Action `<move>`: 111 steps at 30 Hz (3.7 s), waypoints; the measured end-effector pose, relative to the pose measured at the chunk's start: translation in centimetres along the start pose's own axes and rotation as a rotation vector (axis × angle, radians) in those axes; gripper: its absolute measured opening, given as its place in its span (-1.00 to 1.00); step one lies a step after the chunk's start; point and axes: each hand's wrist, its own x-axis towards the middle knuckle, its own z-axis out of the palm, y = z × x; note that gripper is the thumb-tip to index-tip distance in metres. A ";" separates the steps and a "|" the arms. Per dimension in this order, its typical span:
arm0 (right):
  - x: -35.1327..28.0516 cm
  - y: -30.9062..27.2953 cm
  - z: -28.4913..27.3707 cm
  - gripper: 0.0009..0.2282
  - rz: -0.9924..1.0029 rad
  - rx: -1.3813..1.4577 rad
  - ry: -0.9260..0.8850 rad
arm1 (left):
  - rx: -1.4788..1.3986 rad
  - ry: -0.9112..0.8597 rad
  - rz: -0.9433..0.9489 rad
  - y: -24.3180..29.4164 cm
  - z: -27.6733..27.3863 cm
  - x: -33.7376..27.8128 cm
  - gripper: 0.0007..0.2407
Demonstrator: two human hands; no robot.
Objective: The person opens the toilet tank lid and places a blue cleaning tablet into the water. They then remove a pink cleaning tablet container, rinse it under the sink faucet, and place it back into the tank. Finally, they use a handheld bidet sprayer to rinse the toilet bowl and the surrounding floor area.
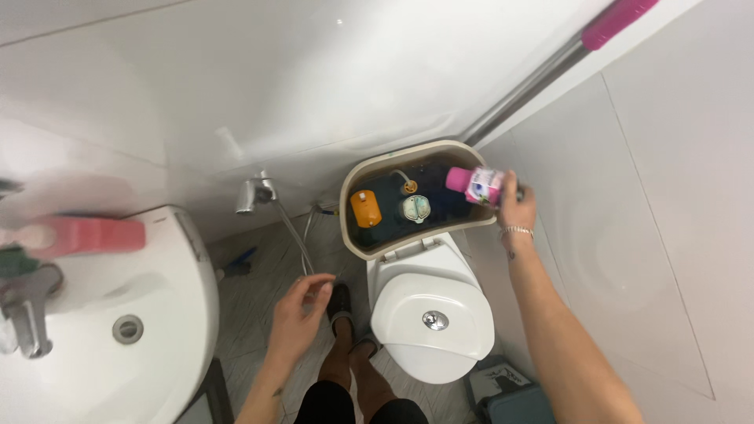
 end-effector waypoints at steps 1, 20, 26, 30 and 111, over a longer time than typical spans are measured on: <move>-0.2 0.6 0.0 -0.22 -0.011 -0.002 -0.014 | -0.006 0.017 -0.001 0.3 -1.1 -1.3 -0.64; -31.3 -0.6 12.0 -0.43 0.321 0.572 -0.928 | -0.656 0.931 -0.142 -9.7 -34.1 -17.2 -0.47; -52.0 4.0 27.3 -0.49 0.082 0.141 -0.908 | -1.082 0.710 -0.168 -13.9 -39.4 -9.5 -0.22; -60.4 8.7 39.0 -0.21 -0.100 -0.222 -0.879 | -1.166 0.671 -0.067 -15.2 -43.1 -7.4 -0.16; -64.7 10.7 53.5 -0.03 -0.763 -0.450 -1.280 | -0.543 0.675 0.065 -34.6 -35.2 -8.4 -0.19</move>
